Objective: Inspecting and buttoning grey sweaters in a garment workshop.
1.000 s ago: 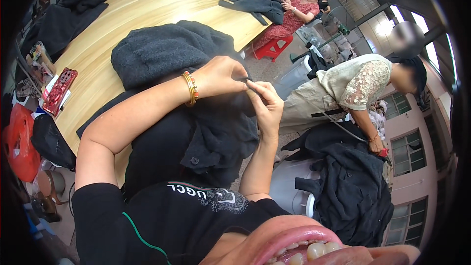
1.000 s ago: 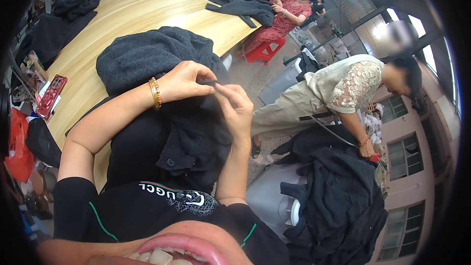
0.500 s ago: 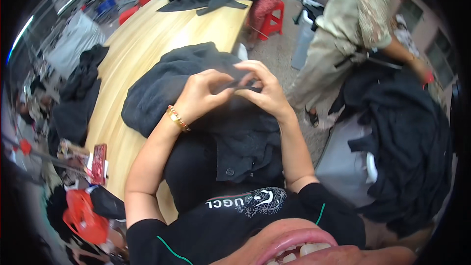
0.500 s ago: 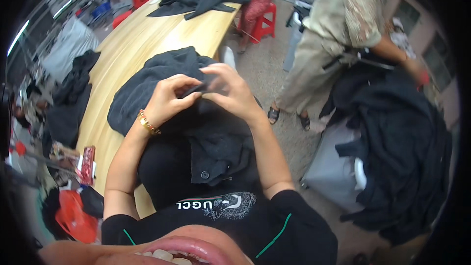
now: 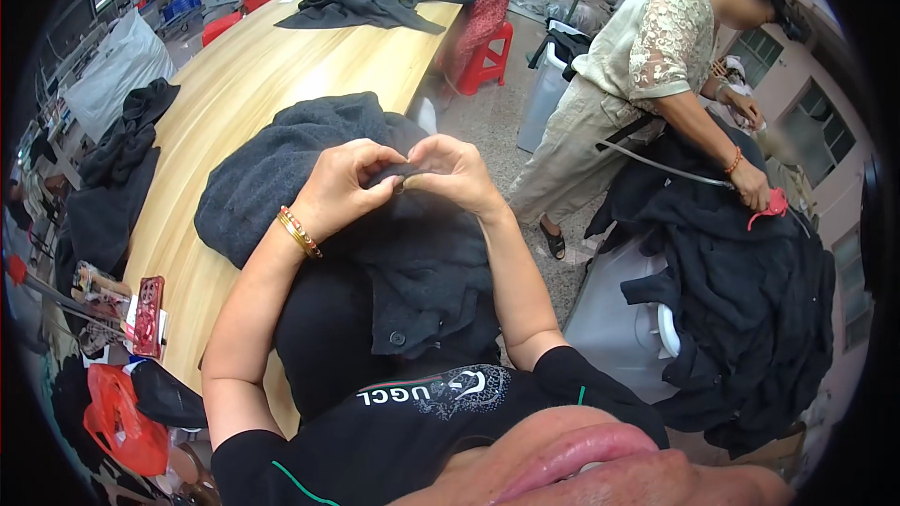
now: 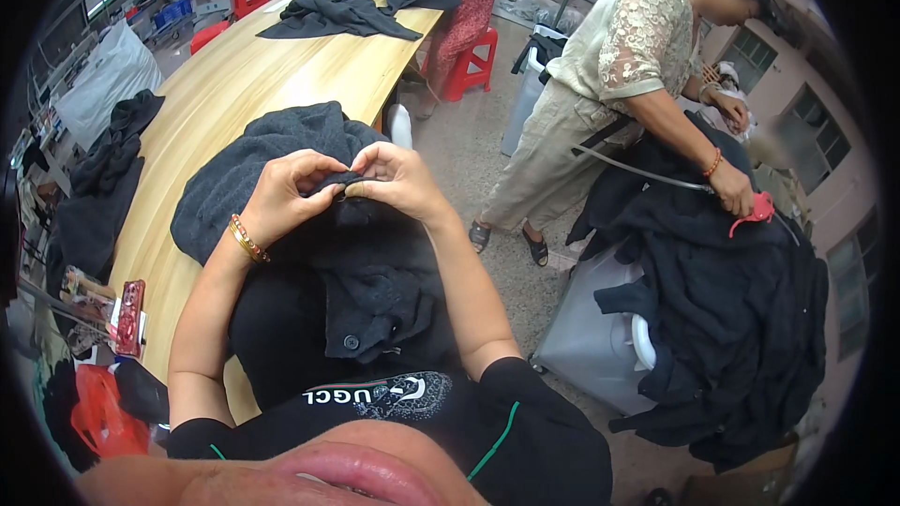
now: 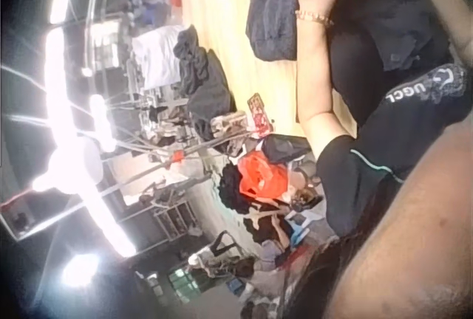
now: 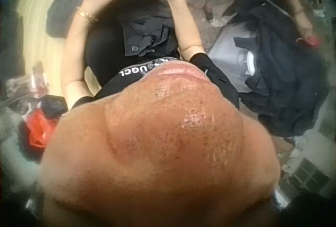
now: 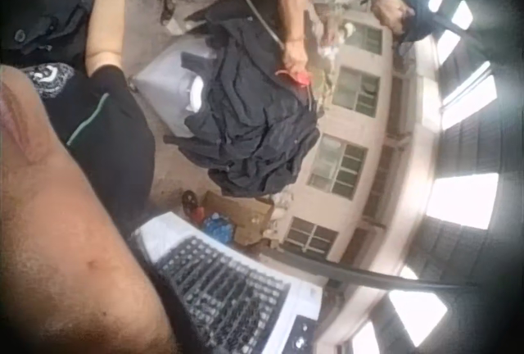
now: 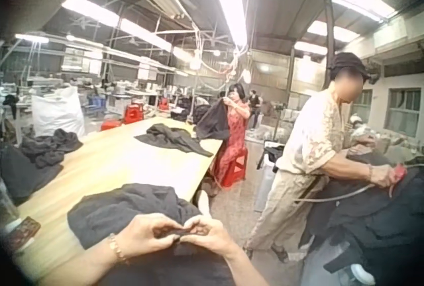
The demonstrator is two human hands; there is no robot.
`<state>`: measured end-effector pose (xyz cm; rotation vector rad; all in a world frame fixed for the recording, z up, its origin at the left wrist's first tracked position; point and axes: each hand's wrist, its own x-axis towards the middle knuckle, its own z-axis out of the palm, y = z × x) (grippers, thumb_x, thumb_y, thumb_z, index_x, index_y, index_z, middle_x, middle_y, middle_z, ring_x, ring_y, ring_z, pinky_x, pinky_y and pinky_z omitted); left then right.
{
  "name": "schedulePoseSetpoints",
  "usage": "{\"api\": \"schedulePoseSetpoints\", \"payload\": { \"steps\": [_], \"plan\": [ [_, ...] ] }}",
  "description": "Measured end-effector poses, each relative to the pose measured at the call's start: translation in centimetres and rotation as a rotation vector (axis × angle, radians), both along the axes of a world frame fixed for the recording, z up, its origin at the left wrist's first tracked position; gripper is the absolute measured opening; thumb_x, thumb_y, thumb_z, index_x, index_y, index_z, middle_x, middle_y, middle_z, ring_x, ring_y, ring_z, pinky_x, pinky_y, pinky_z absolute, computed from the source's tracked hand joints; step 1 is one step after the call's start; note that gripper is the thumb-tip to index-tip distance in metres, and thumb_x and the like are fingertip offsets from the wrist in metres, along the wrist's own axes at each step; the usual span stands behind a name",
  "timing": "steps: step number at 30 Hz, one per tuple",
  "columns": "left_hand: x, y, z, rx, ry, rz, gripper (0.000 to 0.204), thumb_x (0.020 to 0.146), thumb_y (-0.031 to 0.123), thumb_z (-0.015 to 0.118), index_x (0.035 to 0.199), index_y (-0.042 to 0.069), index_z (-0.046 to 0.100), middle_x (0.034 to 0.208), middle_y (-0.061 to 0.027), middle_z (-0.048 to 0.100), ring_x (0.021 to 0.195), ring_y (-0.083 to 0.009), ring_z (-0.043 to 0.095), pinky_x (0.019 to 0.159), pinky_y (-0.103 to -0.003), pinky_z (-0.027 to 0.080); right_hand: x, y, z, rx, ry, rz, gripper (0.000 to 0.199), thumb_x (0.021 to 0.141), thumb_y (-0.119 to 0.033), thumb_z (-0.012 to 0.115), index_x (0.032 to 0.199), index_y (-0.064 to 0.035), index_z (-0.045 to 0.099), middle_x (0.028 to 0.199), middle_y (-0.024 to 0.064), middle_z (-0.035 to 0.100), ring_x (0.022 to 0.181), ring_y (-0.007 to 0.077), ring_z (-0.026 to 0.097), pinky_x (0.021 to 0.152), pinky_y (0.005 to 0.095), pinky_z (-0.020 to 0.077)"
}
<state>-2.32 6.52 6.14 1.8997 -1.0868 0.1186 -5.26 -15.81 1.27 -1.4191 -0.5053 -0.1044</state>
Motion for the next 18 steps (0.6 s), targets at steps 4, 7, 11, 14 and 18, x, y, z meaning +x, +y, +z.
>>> {"api": "schedulePoseSetpoints", "payload": {
  "steps": [4,7,11,14,18],
  "plan": [
    [0.4,0.1,-0.4,-0.049,0.106,-0.053,0.024,0.08,0.008,0.072,0.103,0.002,0.073,0.084,-0.0065,0.065,0.068,-0.0111,0.06,0.063,-0.025,0.051,0.0,-0.3,-0.5,-0.019,0.015,0.008,0.028,0.081,0.007,0.076,0.105,0.0002,0.062,0.103,0.0035,0.064,0.095,0.011,0.064,0.082,0.0247,0.0537],
    [0.5,0.3,-0.6,-0.063,0.152,-0.087,0.022,0.08,0.006,0.073,0.101,0.002,0.074,0.083,-0.0048,0.065,0.069,-0.0077,0.06,0.063,-0.023,0.051,-0.1,-0.4,-0.6,-0.028,0.037,0.041,0.027,0.081,0.008,0.075,0.103,0.0,0.062,0.102,0.0037,0.064,0.094,0.011,0.064,0.082,0.025,0.0534],
    [0.5,0.5,-0.3,-0.025,0.098,-0.076,0.019,0.08,0.005,0.075,0.099,0.003,0.075,0.083,-0.0022,0.064,0.07,-0.0048,0.059,0.063,-0.021,0.05,0.0,-0.2,-0.2,-0.039,0.034,0.064,0.025,0.081,0.008,0.075,0.101,0.0001,0.062,0.102,0.0039,0.064,0.094,0.0109,0.063,0.082,0.0253,0.0529],
    [0.2,0.5,-0.2,-0.066,0.082,-0.055,0.018,0.078,0.006,0.075,0.096,0.002,0.075,0.078,-0.0053,0.065,0.068,-0.0089,0.061,0.063,-0.024,0.051,-0.1,0.1,0.1,-0.055,0.004,0.052,0.024,0.082,0.007,0.075,0.101,0.001,0.061,0.101,0.0039,0.063,0.093,0.0103,0.063,0.081,0.0242,0.0523],
    [0.0,0.4,-0.3,-0.077,0.071,-0.014,0.017,0.077,0.007,0.074,0.093,0.001,0.074,0.077,-0.0092,0.067,0.067,-0.0135,0.064,0.063,-0.027,0.052,-0.4,0.3,0.6,-0.11,-0.024,0.011,0.023,0.084,0.005,0.074,0.102,0.0027,0.06,0.098,0.0032,0.061,0.089,0.0091,0.061,0.079,0.0219,0.0515]
  ]
}}
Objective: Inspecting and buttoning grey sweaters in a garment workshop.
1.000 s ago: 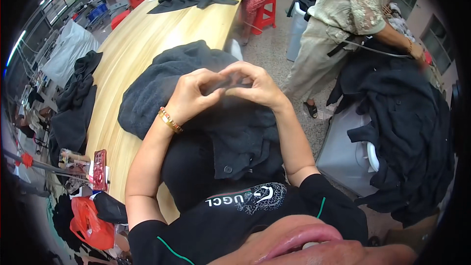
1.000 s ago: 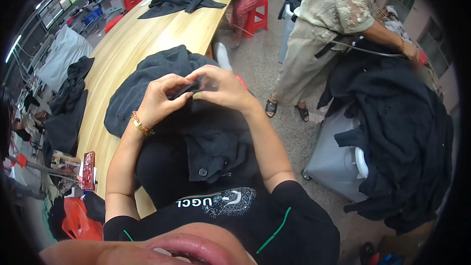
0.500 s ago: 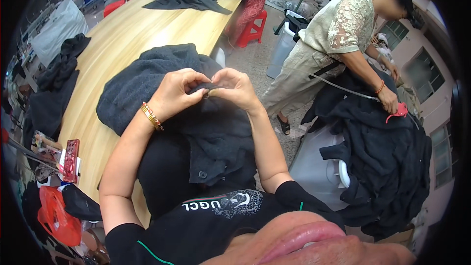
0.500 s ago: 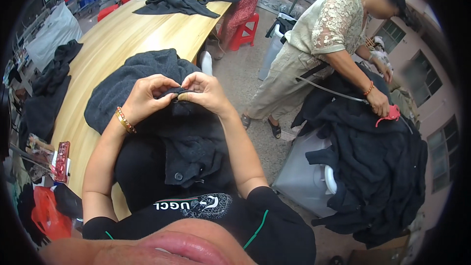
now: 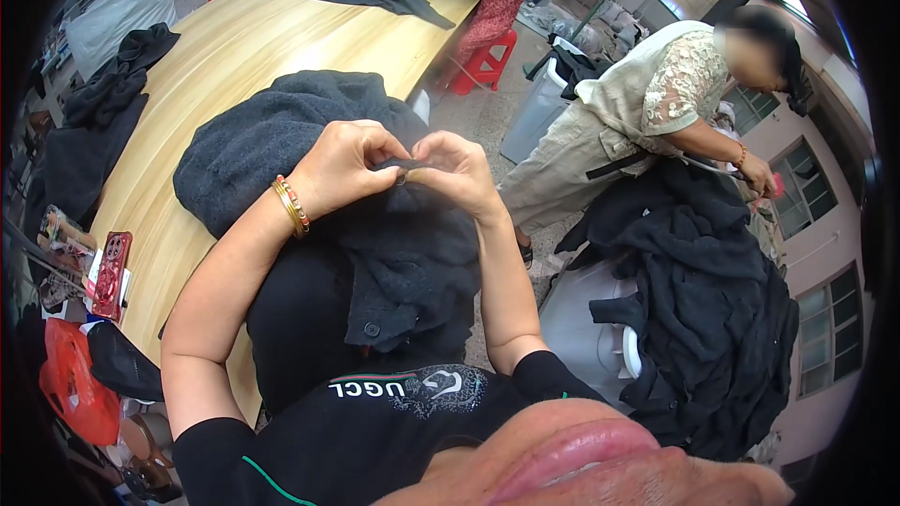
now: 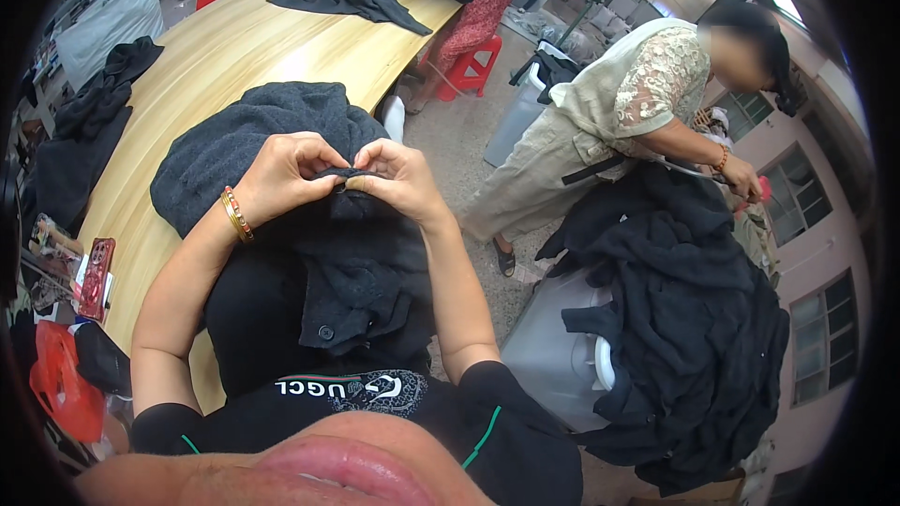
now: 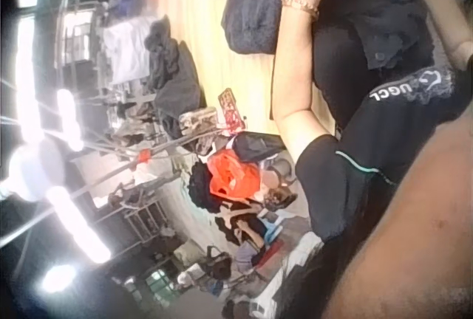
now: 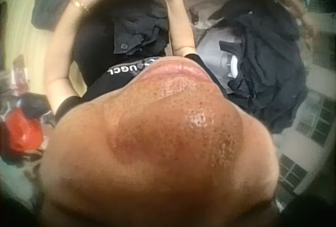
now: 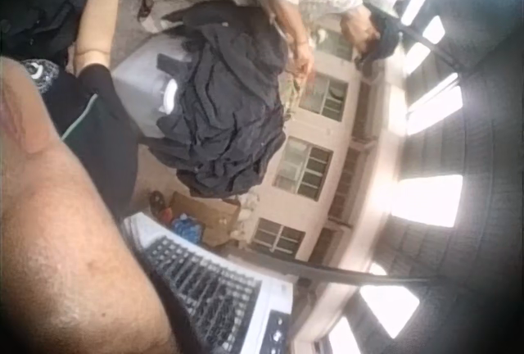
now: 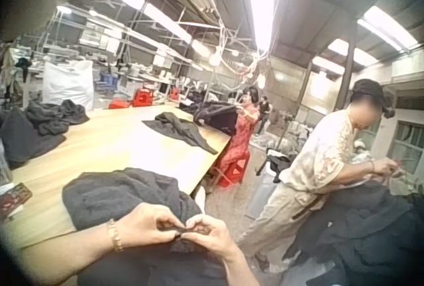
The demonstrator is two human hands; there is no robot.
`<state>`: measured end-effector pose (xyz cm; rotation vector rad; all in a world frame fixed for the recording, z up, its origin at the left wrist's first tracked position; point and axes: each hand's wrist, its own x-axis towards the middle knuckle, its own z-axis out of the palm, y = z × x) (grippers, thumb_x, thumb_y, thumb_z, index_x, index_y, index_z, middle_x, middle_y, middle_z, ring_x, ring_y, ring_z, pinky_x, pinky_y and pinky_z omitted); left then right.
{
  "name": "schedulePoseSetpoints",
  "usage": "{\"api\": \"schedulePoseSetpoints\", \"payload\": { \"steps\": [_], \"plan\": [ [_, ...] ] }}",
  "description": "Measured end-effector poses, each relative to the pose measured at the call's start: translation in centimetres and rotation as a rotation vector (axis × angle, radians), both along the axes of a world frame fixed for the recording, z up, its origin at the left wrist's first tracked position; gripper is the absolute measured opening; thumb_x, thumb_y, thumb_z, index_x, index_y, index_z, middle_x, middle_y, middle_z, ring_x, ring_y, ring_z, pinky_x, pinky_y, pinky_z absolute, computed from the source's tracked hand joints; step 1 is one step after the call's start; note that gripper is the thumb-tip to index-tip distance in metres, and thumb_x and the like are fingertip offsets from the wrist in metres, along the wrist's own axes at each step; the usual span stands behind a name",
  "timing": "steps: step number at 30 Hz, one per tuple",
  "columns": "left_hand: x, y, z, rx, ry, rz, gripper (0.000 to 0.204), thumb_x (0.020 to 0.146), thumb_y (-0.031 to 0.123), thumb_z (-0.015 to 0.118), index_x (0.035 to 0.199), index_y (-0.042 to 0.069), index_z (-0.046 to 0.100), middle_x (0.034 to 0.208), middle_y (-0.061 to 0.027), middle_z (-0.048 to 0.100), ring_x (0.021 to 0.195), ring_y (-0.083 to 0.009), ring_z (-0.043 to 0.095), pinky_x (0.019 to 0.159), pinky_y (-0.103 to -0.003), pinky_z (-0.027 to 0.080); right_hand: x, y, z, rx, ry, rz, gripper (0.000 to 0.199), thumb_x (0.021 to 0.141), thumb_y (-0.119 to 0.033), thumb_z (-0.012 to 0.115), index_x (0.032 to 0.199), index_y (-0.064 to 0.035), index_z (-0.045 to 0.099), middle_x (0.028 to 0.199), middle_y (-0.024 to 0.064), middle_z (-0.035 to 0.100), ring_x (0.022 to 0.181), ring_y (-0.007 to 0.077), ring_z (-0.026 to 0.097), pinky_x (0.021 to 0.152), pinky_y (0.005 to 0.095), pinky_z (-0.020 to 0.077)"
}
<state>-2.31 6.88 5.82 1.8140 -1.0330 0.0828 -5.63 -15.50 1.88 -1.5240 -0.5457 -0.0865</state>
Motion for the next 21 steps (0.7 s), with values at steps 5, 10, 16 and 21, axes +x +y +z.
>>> {"api": "schedulePoseSetpoints", "payload": {
  "steps": [5,10,16,21],
  "plan": [
    [0.2,-0.1,-0.4,-0.009,-0.141,0.024,0.014,0.078,0.005,0.073,0.092,0.001,0.073,0.081,-0.0092,0.067,0.068,-0.0149,0.066,0.063,-0.027,0.053,-0.2,0.2,0.3,-0.078,-0.047,-0.068,0.021,0.085,0.006,0.072,0.102,0.0029,0.061,0.096,0.0022,0.061,0.088,0.0083,0.061,0.078,0.0222,0.0515],
    [-0.1,-0.5,-0.7,0.043,-0.328,0.07,0.014,0.078,0.004,0.071,0.091,0.002,0.071,0.086,-0.0107,0.067,0.073,-0.023,0.068,0.066,-0.031,0.055,-1.1,1.0,0.2,-0.045,-0.09,-0.154,0.019,0.085,0.007,0.071,0.101,0.0022,0.062,0.095,0.0023,0.063,0.088,0.0082,0.061,0.079,0.0223,0.0516],
    [-0.8,-1.0,-1.0,0.082,-0.486,0.159,0.013,0.079,0.006,0.069,0.09,0.004,0.062,0.088,-0.0115,0.063,0.077,-0.0318,0.066,0.068,-0.039,0.055,-2.3,2.0,0.5,-0.078,-0.098,-0.315,0.021,0.086,0.005,0.072,0.104,0.0031,0.063,0.094,0.0032,0.066,0.085,0.0077,0.063,0.078,0.0221,0.0517],
    [-0.8,-1.3,-1.2,0.064,-0.584,0.217,0.01,0.081,0.006,0.063,0.088,0.004,0.056,0.085,-0.0131,0.06,0.069,-0.0344,0.065,0.061,-0.041,0.055,-2.8,2.6,0.9,-0.211,-0.131,-0.44,0.02,0.085,0.003,0.073,0.103,0.0017,0.065,0.093,0.0032,0.067,0.084,0.0081,0.065,0.076,0.0228,0.0516]
  ]
}}
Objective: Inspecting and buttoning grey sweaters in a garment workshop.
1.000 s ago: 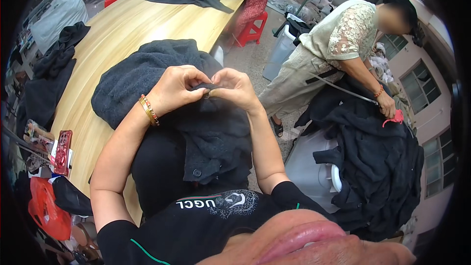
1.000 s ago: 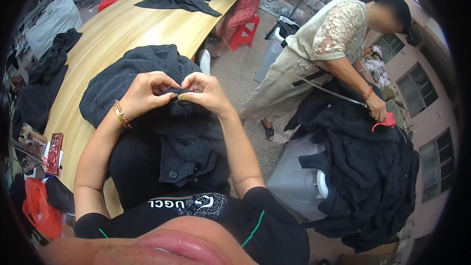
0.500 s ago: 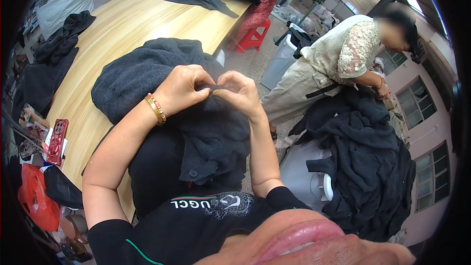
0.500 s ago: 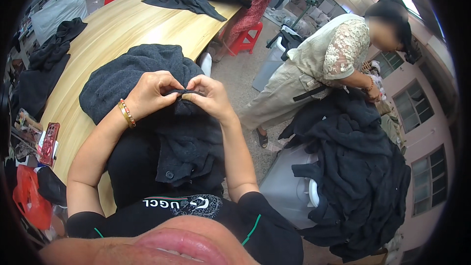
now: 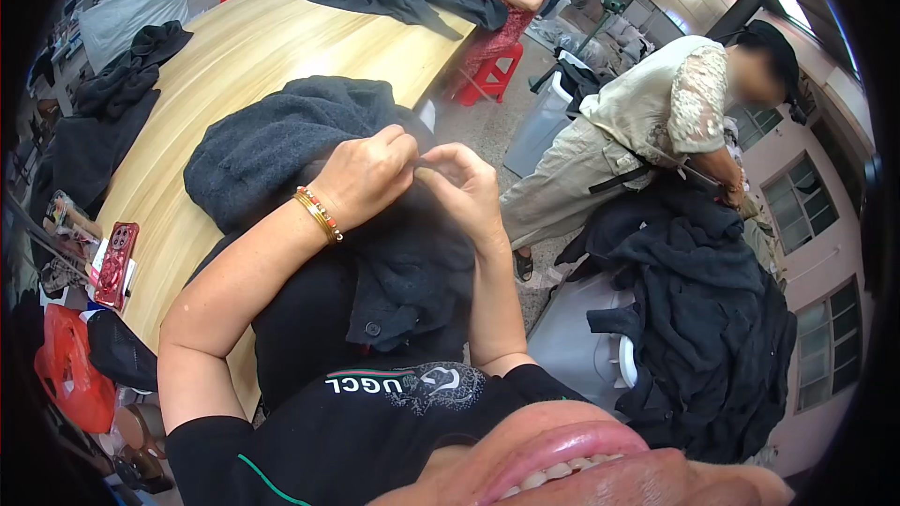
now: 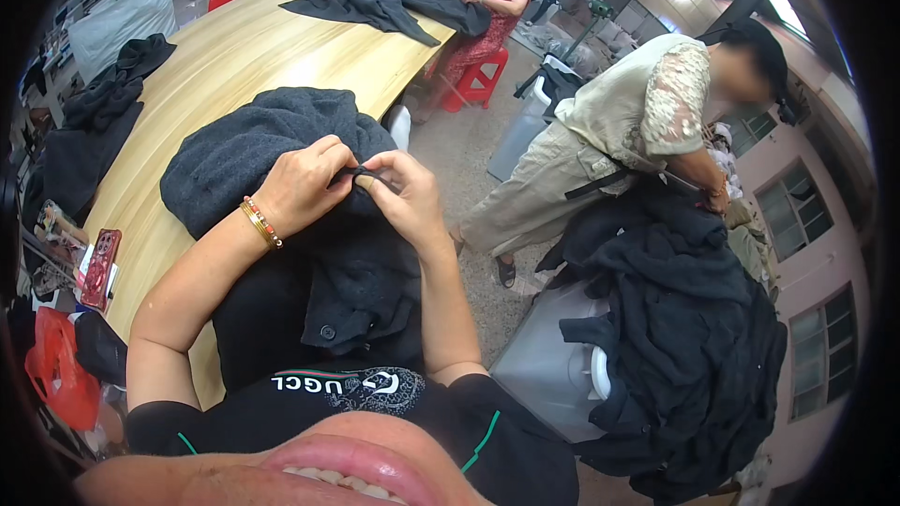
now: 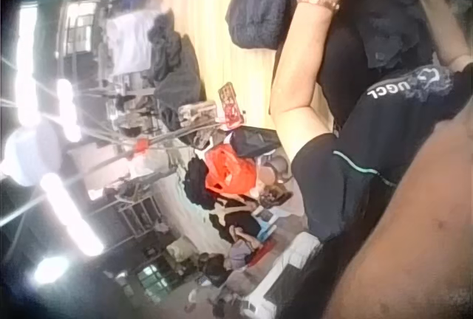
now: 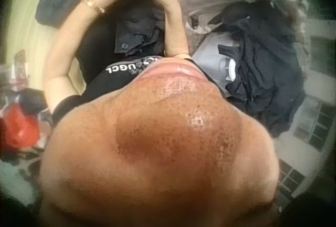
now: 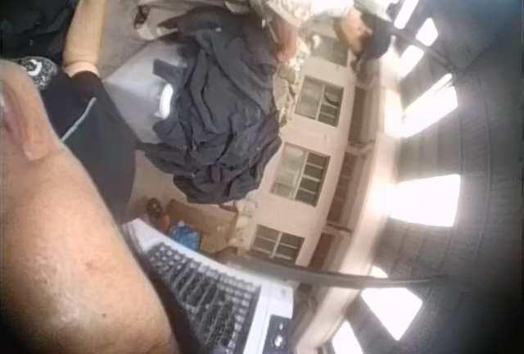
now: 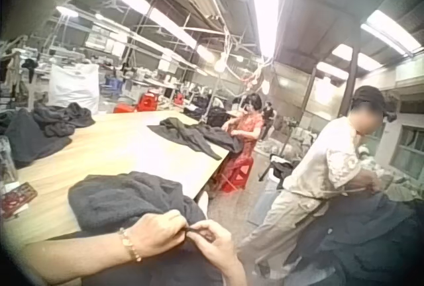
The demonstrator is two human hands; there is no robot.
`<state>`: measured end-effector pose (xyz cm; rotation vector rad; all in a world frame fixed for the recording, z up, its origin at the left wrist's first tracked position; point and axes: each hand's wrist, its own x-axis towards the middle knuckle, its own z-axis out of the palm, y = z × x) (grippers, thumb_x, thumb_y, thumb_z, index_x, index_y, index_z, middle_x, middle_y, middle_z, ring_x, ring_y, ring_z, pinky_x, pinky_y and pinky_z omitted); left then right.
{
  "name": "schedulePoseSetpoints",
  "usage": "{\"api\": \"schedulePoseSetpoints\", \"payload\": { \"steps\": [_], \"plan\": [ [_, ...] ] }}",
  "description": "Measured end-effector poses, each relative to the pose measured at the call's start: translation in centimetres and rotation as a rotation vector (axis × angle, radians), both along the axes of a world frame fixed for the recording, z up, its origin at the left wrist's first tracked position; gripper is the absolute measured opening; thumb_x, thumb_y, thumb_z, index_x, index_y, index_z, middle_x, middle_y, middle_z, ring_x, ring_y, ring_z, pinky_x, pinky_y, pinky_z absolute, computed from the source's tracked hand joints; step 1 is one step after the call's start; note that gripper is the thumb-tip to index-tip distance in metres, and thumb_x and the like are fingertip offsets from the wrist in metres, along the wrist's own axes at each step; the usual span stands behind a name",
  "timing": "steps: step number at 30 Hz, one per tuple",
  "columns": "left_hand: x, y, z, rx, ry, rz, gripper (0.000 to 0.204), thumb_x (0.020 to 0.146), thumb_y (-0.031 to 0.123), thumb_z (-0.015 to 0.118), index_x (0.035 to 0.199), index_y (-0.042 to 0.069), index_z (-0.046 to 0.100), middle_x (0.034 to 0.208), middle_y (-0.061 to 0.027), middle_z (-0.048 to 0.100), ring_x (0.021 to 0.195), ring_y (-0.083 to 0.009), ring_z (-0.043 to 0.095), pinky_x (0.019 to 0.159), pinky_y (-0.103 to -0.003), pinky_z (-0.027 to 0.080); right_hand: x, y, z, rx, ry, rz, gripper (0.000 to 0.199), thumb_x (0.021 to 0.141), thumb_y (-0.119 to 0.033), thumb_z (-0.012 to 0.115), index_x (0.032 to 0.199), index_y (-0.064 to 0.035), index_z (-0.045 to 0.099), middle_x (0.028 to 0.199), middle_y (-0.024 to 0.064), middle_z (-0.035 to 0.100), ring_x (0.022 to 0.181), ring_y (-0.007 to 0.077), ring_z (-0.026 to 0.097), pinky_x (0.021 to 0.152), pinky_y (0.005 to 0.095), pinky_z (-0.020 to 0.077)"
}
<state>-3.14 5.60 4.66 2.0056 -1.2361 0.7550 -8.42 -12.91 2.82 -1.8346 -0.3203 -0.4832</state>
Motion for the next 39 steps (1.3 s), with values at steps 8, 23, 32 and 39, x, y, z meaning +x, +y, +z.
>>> {"api": "schedulePoseSetpoints", "payload": {
  "steps": [8,23,32,39],
  "plan": [
    [0.6,0.3,0.3,0.037,0.087,0.05,0.01,0.082,0.005,0.065,0.09,0.004,0.06,0.085,-0.0128,0.062,0.076,-0.033,0.065,0.067,-0.041,0.053,-0.2,-0.3,0.4,-0.173,-0.14,-0.007,0.022,0.083,0.005,0.069,0.105,0.0022,0.065,0.099,0.0099,0.066,0.088,0.0164,0.067,0.079,0.0278,0.0536],
    [-1.3,12.0,-2.1,0.198,1.041,0.062,0.023,0.088,0.018,0.074,0.091,-0.004,0.071,0.076,-0.0066,0.069,0.069,-0.0071,0.059,0.063,-0.027,0.049,-3.6,-7.8,-6.5,-0.303,-0.098,-0.063,0.027,0.083,0.008,0.067,0.108,0.0005,0.073,0.106,0.0114,0.07,0.1,0.0176,0.065,0.088,0.0274,0.0501],
    [-2.0,9.1,1.0,-0.393,1.336,-0.375,0.015,0.093,0.02,0.07,0.093,0.005,0.068,0.083,0.0059,0.062,0.08,-0.0028,0.054,0.071,-0.02,0.043,-7.4,-5.9,-4.4,0.168,-0.066,-0.187,0.031,0.087,0.009,0.069,0.118,0.0047,0.067,0.109,0.0082,0.068,0.097,0.0127,0.064,0.089,0.0252,0.0507],
    [-1.9,0.4,3.2,-0.123,0.968,-0.413,0.017,0.089,0.016,0.073,0.095,0.0,0.069,0.082,0.0033,0.065,0.075,-0.0018,0.055,0.066,-0.022,0.046,-7.2,0.4,1.5,-0.611,-0.513,0.079,0.024,0.072,0.006,0.075,0.094,-0.0033,0.072,0.091,0.0114,0.068,0.081,0.0254,0.068,0.07,0.0329,0.0548]
  ]
}}
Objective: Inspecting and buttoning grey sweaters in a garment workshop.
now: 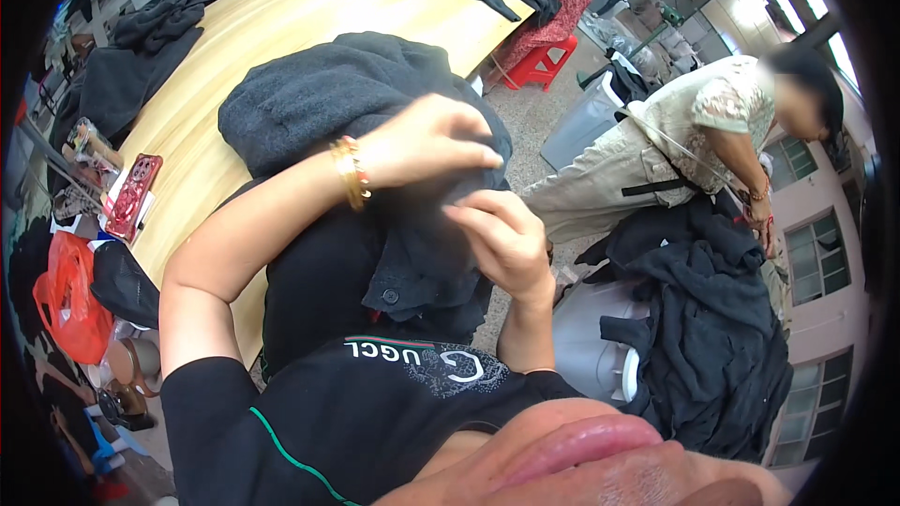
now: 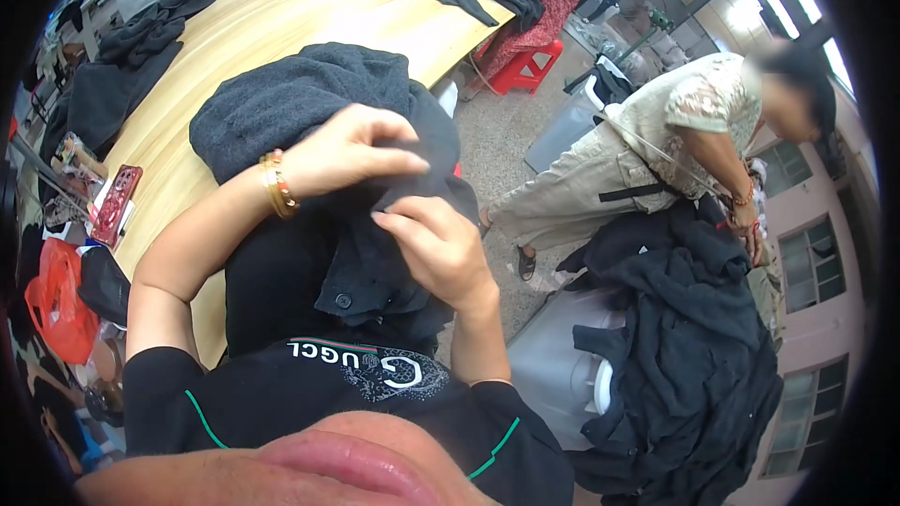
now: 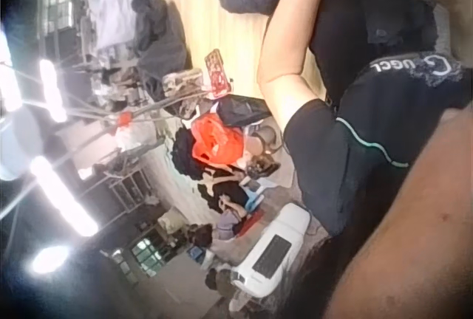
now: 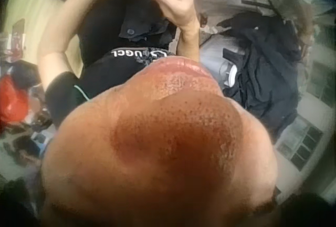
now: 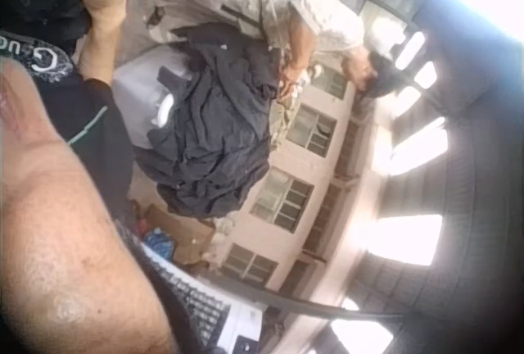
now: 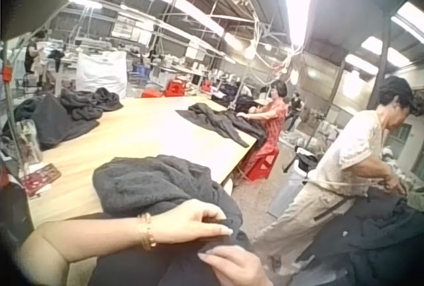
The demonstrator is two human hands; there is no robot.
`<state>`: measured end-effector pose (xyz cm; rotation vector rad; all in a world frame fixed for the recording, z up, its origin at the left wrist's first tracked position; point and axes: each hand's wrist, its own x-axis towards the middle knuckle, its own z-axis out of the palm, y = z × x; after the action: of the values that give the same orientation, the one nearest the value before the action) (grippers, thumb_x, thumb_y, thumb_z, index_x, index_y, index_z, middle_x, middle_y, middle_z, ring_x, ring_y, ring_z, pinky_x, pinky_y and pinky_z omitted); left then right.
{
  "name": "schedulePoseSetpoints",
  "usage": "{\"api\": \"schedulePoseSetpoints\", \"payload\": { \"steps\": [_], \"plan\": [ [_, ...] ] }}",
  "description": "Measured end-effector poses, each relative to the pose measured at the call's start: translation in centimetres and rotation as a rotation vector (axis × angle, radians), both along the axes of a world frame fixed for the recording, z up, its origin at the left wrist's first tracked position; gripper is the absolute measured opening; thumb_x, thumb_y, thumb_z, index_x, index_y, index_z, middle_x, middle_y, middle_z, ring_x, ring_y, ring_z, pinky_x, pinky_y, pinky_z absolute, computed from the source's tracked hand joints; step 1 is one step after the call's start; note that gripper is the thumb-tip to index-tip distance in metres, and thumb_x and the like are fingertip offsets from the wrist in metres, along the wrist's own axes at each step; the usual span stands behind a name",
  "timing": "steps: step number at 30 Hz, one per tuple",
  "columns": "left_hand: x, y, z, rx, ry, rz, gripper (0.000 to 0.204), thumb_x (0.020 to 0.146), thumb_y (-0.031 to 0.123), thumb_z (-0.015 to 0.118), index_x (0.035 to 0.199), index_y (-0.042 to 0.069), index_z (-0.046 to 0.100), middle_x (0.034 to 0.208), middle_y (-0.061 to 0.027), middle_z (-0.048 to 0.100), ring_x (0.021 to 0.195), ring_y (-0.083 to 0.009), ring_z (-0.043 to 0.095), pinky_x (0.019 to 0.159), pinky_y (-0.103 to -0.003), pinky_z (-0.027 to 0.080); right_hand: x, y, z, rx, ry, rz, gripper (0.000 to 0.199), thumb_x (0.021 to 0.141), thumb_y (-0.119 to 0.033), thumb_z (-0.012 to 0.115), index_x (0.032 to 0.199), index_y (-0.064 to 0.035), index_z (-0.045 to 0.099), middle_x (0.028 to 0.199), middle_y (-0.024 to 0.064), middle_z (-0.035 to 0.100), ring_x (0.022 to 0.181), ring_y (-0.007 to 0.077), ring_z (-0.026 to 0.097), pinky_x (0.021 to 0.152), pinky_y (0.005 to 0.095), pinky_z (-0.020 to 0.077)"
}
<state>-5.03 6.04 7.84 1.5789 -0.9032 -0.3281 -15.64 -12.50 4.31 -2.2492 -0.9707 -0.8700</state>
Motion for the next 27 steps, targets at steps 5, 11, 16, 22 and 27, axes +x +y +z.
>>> {"api": "schedulePoseSetpoints", "payload": {
  "steps": [5,11,16,22,27],
  "plan": [
    [0.2,0.9,-1.3,0.194,-0.201,-0.022,0.026,0.092,0.02,0.065,0.097,-0.006,0.067,0.079,-0.0077,0.068,0.075,-0.0074,0.059,0.068,-0.028,0.049,1.8,1.6,0.2,0.014,-0.075,0.006,0.023,0.072,0.006,0.076,0.094,-0.0026,0.072,0.091,0.0109,0.067,0.079,0.0248,0.068,0.067,0.0349,0.0548],
    [0.5,1.8,-3.0,0.151,-0.155,-0.092,0.025,0.095,0.021,0.065,0.099,-0.004,0.068,0.08,-0.0038,0.068,0.076,-0.0071,0.058,0.069,-0.028,0.049,1.5,1.2,-0.7,0.09,-0.042,-0.038,0.029,0.073,0.011,0.076,0.099,-0.0016,0.075,0.088,0.0077,0.06,0.073,0.0163,0.061,0.061,0.0273,0.0493],
    [0.6,2.1,-3.6,0.04,0.114,-0.16,0.026,0.095,0.019,0.068,0.11,-0.003,0.067,0.096,0.0002,0.069,0.086,-0.0062,0.059,0.077,-0.025,0.049,1.8,1.0,-1.1,0.179,-0.062,-0.091,0.028,0.073,0.01,0.078,0.097,-0.004,0.076,0.085,0.0068,0.06,0.071,0.016,0.059,0.06,0.0252,0.0468],
    [0.1,1.9,-3.3,0.106,-0.139,-0.049,0.042,0.082,0.015,0.082,0.115,-0.005,0.066,0.102,-0.0044,0.07,0.093,-0.008,0.062,0.083,-0.026,0.051,2.4,0.3,-1.8,0.279,-0.025,-0.112,0.03,0.074,0.008,0.076,0.101,-0.0062,0.077,0.085,0.0071,0.064,0.073,0.0184,0.062,0.063,0.0284,0.0495],
    [0.1,1.7,-3.2,0.136,-0.204,0.086,0.046,0.08,0.025,0.081,0.11,-0.007,0.068,0.104,-0.0222,0.07,0.098,-0.026,0.068,0.085,-0.035,0.052,2.7,0.5,-1.9,0.33,0.088,-0.095,0.029,0.078,0.008,0.074,0.104,-0.004,0.075,0.086,0.0086,0.065,0.075,0.018,0.063,0.066,0.0276,0.0498]
  ]
}}
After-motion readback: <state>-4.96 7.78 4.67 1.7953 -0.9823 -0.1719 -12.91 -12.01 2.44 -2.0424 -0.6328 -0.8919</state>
